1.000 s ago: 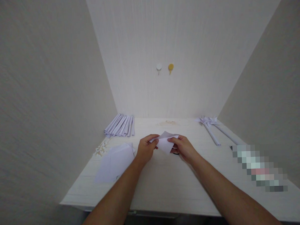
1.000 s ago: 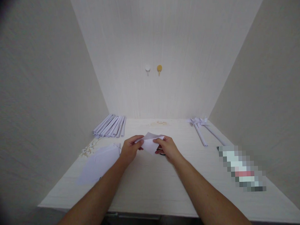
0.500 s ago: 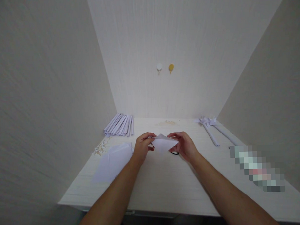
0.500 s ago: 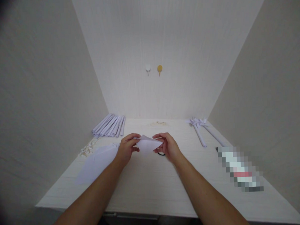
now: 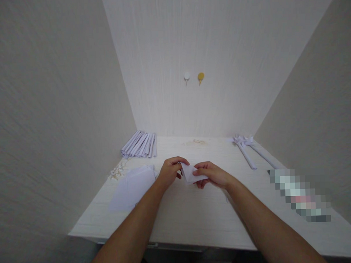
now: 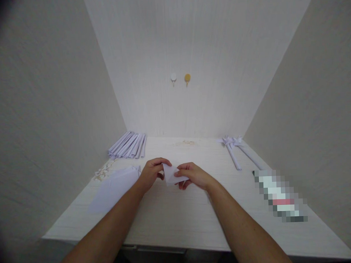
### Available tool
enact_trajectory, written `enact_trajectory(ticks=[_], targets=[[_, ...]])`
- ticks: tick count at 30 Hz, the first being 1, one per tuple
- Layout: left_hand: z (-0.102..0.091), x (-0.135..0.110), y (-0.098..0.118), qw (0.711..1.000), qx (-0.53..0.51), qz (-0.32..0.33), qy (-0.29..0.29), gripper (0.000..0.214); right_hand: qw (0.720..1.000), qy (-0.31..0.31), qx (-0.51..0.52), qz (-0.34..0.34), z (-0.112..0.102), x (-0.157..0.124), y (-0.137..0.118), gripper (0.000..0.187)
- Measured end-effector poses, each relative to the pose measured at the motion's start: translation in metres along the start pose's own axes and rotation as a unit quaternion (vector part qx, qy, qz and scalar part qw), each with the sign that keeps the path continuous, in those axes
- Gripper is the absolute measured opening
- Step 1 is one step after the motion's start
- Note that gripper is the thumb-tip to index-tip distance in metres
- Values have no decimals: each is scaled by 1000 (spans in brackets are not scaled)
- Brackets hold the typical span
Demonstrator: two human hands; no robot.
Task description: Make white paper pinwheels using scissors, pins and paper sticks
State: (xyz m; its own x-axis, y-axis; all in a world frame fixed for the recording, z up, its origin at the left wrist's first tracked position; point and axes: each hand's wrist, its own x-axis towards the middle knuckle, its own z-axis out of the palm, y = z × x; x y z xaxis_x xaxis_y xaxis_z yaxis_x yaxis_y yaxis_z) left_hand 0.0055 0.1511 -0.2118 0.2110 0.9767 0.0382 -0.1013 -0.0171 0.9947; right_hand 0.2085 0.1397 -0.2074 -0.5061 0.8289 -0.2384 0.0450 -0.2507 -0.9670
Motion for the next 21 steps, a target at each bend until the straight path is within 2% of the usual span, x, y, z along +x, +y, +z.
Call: enact_trajectory(ticks=[6,13,18,21], targets=[[-2,1,-3,1000,12,0,-29,20,998,-54,-30,25,-2,-3,-2,24],[-2,3,-6,999,9,3,-49,20,999,-45,-23,9,-2,1,4,28],[-2,4,-7,999,-9,11,-43,23,999,-36,-3,3,-1,1,4,27],[-1,3,-6,999,-23,22,-23,34,1000,-28,12,-1,-1,1,4,26]])
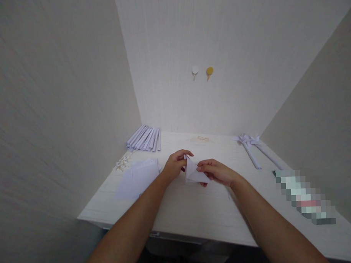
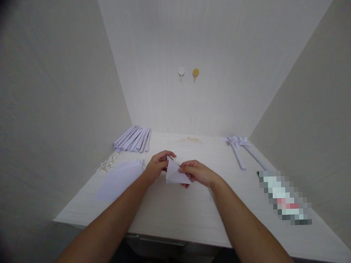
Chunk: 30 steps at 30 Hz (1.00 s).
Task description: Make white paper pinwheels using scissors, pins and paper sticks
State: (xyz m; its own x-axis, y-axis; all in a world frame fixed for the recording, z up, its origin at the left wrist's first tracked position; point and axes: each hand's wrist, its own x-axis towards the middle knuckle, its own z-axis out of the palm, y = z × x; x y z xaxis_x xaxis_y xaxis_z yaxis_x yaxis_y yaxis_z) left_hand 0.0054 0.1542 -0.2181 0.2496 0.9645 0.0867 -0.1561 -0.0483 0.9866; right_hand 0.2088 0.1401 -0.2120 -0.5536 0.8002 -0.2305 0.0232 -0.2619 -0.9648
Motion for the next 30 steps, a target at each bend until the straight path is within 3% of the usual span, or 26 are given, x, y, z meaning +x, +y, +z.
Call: enact_trajectory(ticks=[5,11,19,26,30], targets=[[-1,0,4,998,-5,13,54,39,1000,23,17,-9,-1,2,0,30],[1,0,5,996,31,18,76,37,998,52,19,-28,-2,5,1,35],[1,1,4,995,55,23,79,39,993,106,18,-51,-3,10,4,33],[2,2,-1,997,56,17,49,29,990,119,45,-69,0,10,3,32],[2,3,-5,997,45,12,53,26,987,130,56,-81,-2,8,1,42]])
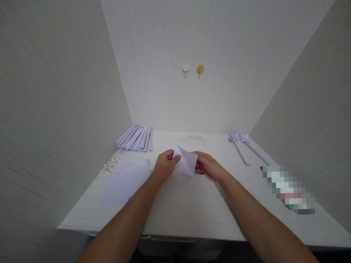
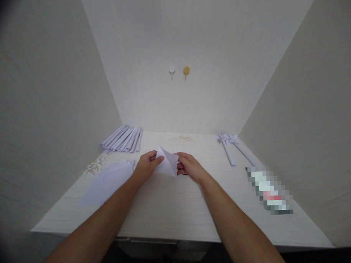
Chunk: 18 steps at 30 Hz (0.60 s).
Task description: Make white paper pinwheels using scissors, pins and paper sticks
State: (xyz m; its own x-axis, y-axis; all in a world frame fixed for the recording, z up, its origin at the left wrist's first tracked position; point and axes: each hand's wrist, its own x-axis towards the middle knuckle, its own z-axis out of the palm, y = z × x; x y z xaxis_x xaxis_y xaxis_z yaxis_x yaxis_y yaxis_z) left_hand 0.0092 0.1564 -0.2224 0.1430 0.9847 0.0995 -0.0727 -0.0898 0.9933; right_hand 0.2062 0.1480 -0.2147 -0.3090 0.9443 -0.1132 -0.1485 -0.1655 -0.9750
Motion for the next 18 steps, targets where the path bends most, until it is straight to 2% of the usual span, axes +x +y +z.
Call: enact_trajectory(ticks=[3,5,11,15,18], targets=[[0,0,-1,1000,4,-1,13,23,1000,12,-1,-23,-1,0,-3,55],[0,0,1,1000,7,1,9,22,999,20,-14,-32,1,0,0,56],[3,-6,8,999,12,2,-34,30,996,67,-38,-42,6,9,19,30],[3,-6,10,999,16,6,-50,37,995,91,-24,-38,6,10,22,26],[2,-5,8,998,23,11,-55,30,995,98,-4,-27,7,9,19,26]])
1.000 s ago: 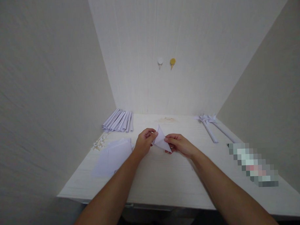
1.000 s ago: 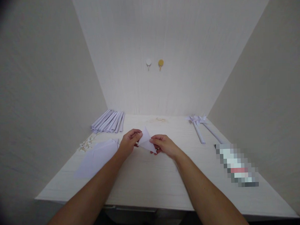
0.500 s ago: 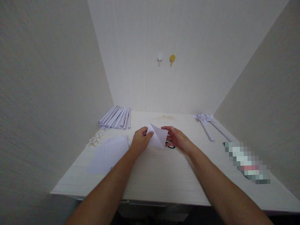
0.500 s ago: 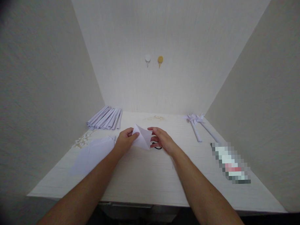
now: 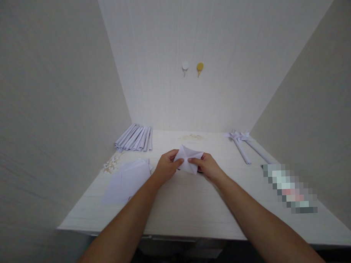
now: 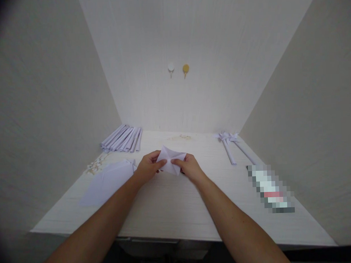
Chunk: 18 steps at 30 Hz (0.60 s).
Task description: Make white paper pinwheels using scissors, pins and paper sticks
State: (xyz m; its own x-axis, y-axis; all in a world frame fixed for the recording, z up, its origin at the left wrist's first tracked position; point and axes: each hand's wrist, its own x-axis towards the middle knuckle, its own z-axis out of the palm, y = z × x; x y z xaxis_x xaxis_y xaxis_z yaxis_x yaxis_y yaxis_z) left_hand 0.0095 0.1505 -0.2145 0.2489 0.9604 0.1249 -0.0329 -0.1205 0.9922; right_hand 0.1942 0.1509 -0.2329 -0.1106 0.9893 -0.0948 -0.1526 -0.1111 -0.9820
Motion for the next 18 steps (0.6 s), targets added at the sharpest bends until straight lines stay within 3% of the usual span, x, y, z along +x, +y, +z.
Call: enact_trajectory(ticks=[10,18], targets=[[-2,5,-14,1000,8,-5,-3,32,999,1,41,16,5,-4,-7,32],[-3,6,-5,998,11,-20,54,22,999,28,1,-26,0,0,-9,42]])
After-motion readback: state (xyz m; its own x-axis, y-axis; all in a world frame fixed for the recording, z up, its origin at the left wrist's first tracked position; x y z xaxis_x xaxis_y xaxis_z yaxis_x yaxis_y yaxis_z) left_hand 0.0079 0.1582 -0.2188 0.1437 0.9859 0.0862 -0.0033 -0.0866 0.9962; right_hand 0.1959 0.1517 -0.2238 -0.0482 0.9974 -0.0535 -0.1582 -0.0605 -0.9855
